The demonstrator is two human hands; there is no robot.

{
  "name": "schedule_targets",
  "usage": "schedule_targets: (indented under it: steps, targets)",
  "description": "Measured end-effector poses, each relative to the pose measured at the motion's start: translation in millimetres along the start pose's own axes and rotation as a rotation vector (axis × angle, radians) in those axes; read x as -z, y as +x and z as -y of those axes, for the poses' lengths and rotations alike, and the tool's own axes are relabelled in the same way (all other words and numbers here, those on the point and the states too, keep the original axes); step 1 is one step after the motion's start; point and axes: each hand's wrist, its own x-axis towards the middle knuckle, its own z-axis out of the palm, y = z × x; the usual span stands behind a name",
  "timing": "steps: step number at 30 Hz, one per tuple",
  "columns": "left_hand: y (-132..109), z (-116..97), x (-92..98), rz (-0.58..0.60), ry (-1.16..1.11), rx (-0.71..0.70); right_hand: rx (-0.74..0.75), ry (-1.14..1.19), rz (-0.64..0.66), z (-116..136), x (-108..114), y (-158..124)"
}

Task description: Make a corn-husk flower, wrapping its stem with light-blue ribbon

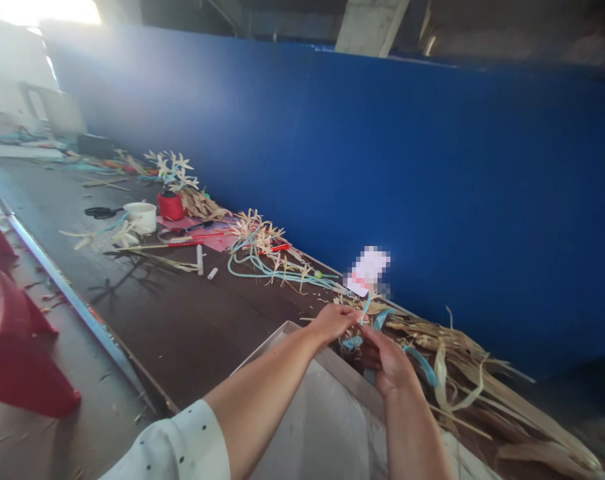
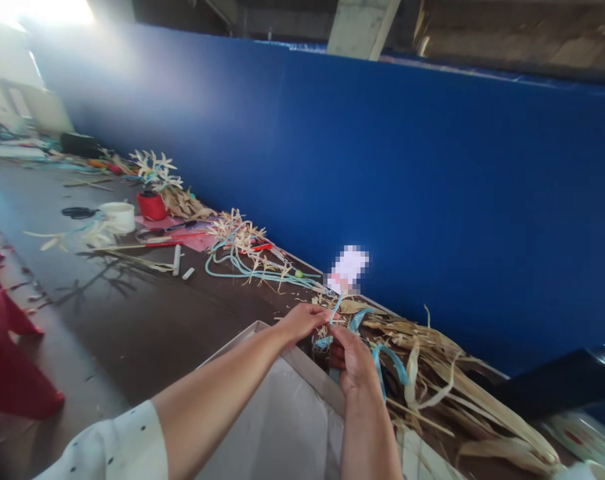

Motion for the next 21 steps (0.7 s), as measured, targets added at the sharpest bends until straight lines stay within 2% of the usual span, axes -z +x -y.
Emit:
schedule_targets:
  steps: [3,6,13,21]
  targets:
    - [-2,-3,1.4,0.086,-0.116,0.028,-0.118,0.148,0.061,4,-1,-3]
    - [-1,-4,2.3,0.105,-0.178,0.049,-0.126,0.175,0.069,6,-2,-5]
    - [4,0,0.8,-0.004,-0.251,0.097,-0.092,0.050,0.051,8,-5,-7]
    - [6,-1,-1.1,-0.082,-0.305,0.108,0.003,-0.085,-0.059,10,-13,-11]
